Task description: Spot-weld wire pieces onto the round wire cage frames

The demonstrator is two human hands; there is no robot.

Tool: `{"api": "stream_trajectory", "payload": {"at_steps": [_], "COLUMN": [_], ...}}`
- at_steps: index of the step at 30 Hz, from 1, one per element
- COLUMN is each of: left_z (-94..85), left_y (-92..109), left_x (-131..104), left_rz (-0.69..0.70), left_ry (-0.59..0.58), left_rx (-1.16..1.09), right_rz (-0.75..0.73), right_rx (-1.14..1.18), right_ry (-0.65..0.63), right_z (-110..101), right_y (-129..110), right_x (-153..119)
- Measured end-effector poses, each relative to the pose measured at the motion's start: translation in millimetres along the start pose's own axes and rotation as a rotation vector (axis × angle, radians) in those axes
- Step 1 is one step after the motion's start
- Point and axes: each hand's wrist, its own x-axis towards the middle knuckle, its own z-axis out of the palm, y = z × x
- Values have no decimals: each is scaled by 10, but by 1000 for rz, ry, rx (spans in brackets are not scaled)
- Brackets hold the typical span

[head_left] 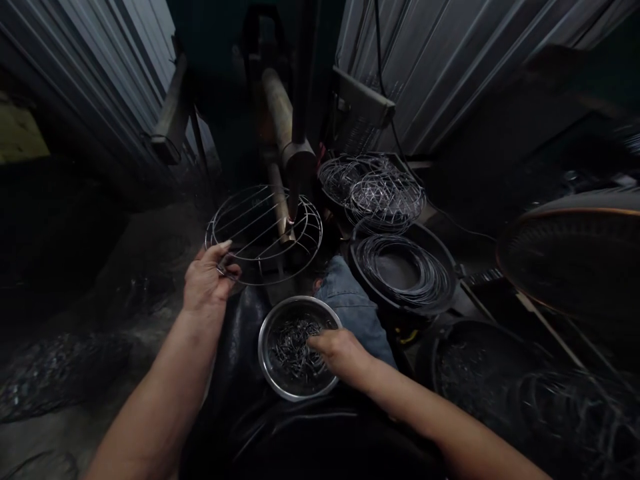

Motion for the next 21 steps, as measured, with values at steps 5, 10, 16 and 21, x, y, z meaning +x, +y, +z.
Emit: {"api": "stream_trajectory", "payload": {"at_steps": [5, 10, 16, 21], "left_z": [89, 155, 138, 104], "left_y": [-43, -116, -158, -169], "left_x": [-9, 3, -6, 0], "left_rz": [57, 36, 83, 89], "left_ry": [-2, 17, 20, 12], "left_rx": [-166, -203, -246, -265], "right_rz": [204, 288, 411, 401], "right_rx": [-52, -75, -128, -159], "right_ry": [40, -75, -246, -313], "right_z": [-166, -123, 265, 386], "right_y": [9, -147, -321, -442], "right_x": [10, 214, 612, 717]}}
